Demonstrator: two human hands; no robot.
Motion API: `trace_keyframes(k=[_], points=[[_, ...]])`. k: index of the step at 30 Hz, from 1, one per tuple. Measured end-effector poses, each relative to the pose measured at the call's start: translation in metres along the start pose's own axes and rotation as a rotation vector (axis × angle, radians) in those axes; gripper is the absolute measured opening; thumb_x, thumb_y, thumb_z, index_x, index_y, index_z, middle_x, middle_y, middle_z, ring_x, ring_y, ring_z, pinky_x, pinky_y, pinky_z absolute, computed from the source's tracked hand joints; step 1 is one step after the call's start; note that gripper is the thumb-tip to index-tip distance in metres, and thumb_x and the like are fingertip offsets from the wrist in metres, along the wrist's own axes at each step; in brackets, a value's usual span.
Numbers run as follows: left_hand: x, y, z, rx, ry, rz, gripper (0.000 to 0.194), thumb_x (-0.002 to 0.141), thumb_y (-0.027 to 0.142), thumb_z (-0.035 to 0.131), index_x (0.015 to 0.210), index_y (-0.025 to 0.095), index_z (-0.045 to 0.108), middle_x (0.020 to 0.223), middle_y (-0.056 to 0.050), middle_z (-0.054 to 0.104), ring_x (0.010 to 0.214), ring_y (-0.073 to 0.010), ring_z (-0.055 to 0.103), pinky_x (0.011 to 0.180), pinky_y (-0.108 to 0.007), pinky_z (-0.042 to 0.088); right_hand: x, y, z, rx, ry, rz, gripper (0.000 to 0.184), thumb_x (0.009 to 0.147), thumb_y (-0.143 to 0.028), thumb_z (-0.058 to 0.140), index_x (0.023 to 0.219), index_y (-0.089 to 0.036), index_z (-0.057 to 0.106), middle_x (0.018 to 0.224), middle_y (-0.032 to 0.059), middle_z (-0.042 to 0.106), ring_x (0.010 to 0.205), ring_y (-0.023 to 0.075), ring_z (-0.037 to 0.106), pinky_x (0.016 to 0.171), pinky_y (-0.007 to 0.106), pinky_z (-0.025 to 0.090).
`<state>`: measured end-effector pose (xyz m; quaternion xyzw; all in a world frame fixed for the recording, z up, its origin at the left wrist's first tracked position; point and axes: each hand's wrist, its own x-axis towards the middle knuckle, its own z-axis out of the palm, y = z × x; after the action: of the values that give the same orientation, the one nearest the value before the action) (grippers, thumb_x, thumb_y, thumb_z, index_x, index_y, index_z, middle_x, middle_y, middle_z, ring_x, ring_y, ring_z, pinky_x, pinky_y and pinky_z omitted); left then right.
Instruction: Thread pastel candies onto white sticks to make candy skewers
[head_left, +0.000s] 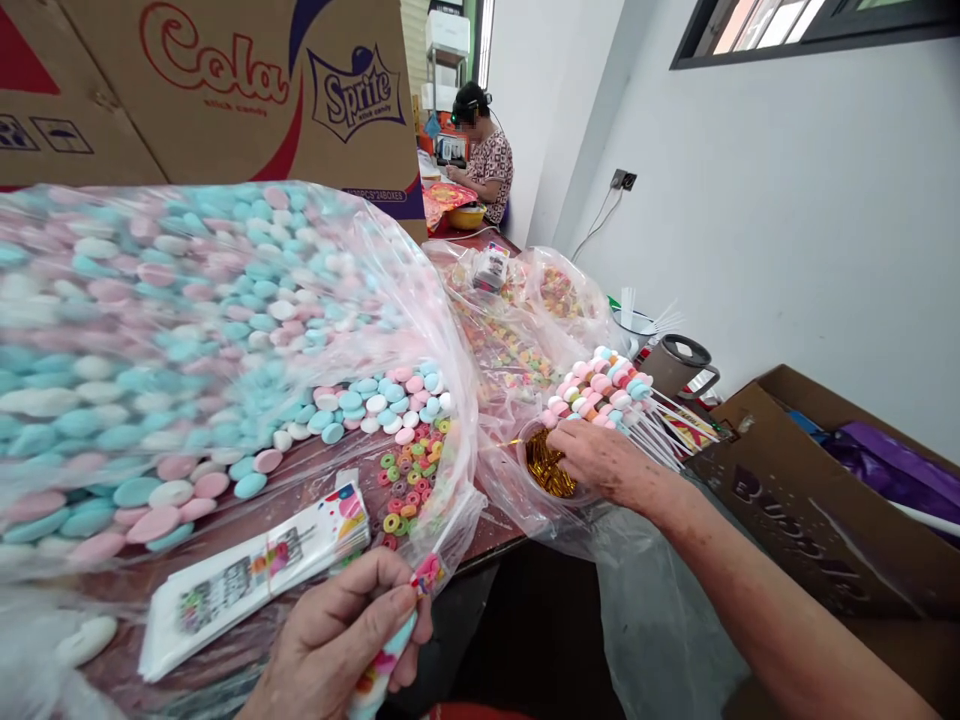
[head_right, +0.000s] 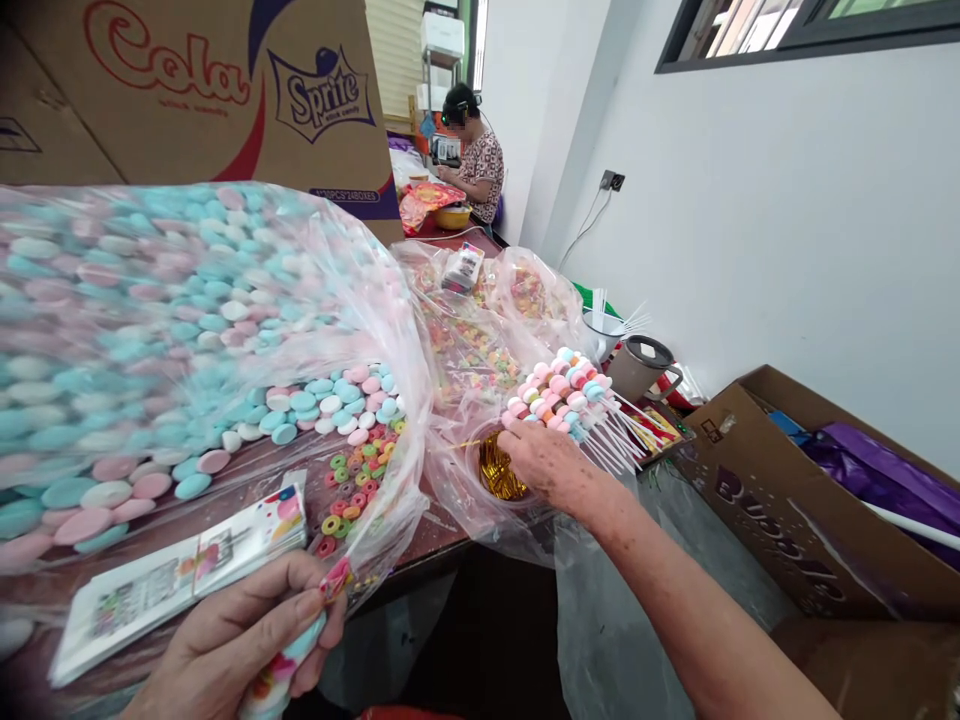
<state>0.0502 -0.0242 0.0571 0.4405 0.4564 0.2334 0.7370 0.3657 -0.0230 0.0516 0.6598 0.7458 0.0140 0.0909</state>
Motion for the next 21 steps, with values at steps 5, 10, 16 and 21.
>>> trace_keyframes(k=[5, 10, 16, 21], points=[[0.006, -0.009, -0.006, 0.023, -0.076, -0.010, 0.042, 0.071, 0.057, 0.072, 0.069, 0.016, 0.061, 0.052, -0.003, 0.062, 0.038, -0.0071, 0.043, 0.034, -0.014, 0.025, 0.001, -0.003, 0.002, -0.041, -0.065, -0.088, 0.017, 0.090, -0.011, 0.049, 0.090, -0.019, 0.064, 0.094, 0.0060, 0.064, 0.085, 0.0190, 0.059, 0.062, 0.026, 0.034], [0.002, -0.006, -0.007, -0.011, -0.027, 0.043, 0.035, 0.076, 0.049, 0.071, 0.071, 0.016, 0.060, 0.057, -0.003, 0.064, 0.039, -0.0061, 0.045, 0.036, -0.014, 0.026, 0.000, -0.004, -0.010, 0.040, -0.007, 0.078, 0.020, 0.094, -0.016, 0.044, 0.091, -0.017, 0.064, 0.092, 0.0072, 0.067, 0.083, 0.0181, 0.060, 0.064, 0.026, 0.035], [0.001, -0.002, -0.002, -0.088, -0.046, 0.100, 0.028, 0.076, 0.041, 0.073, 0.071, 0.016, 0.060, 0.065, -0.003, 0.067, 0.047, -0.0094, 0.056, 0.046, -0.016, 0.037, -0.004, 0.001, -0.008, 0.196, 0.063, 0.130, 0.023, 0.093, -0.017, 0.043, 0.096, -0.020, 0.065, 0.096, 0.0054, 0.068, 0.088, 0.0172, 0.062, 0.069, 0.024, 0.036], [0.005, -0.010, -0.010, -0.066, -0.117, 0.065, 0.032, 0.077, 0.045, 0.072, 0.074, 0.017, 0.060, 0.067, -0.004, 0.067, 0.048, -0.0116, 0.057, 0.043, -0.018, 0.035, -0.008, 0.002, -0.006, 0.208, 0.130, 0.174, 0.024, 0.094, -0.023, 0.042, 0.093, -0.021, 0.065, 0.085, 0.0040, 0.069, 0.076, 0.0168, 0.061, 0.063, 0.025, 0.033]])
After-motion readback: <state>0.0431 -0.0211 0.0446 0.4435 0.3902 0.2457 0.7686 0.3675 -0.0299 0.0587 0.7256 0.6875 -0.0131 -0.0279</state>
